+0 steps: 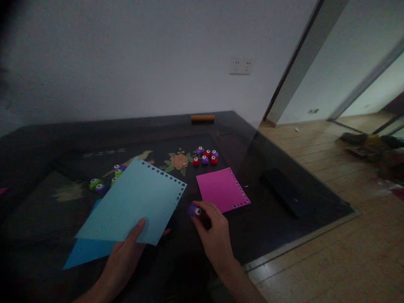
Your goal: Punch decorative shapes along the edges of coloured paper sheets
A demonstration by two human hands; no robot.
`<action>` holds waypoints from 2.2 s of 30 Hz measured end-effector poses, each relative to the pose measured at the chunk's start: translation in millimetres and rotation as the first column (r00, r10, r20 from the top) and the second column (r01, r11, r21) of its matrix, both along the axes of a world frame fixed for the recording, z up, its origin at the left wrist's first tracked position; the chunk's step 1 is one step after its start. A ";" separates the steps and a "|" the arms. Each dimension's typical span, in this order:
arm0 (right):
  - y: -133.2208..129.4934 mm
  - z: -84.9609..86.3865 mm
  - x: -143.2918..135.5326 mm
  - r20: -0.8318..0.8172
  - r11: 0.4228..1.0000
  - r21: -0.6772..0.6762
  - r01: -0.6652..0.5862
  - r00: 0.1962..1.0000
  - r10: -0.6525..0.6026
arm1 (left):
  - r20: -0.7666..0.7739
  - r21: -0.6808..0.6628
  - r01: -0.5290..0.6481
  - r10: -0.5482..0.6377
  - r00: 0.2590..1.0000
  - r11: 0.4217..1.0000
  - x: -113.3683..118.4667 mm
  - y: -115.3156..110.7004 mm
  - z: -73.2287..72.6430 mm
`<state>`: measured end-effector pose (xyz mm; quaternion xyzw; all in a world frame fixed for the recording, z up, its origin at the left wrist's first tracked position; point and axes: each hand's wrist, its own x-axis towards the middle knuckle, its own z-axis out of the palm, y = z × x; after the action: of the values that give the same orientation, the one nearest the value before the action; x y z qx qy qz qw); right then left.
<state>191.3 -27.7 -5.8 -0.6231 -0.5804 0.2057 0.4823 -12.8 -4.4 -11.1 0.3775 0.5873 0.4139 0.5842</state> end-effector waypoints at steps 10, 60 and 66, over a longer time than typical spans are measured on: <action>51.3 38.1 50.3 -0.011 1.000 0.016 -0.016 1.000 0.016 | 0.269 -0.130 -0.109 0.141 0.953 0.985 16.7 7.4 20.4; 140.8 35.5 48.7 0.249 0.969 -0.111 -0.221 0.938 0.242 | -0.038 0.035 0.133 -0.132 0.991 0.990 3.0 13.7 14.5; 81.7 37.3 48.9 -0.293 0.839 -0.254 -0.481 0.865 0.407 | -0.181 0.144 0.249 -0.222 0.958 0.958 2.1 20.3 20.0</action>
<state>240.2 54.0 31.5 -0.5121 -0.6094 0.4733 0.3773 -10.6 15.9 8.9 0.5246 0.5475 0.3560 0.5462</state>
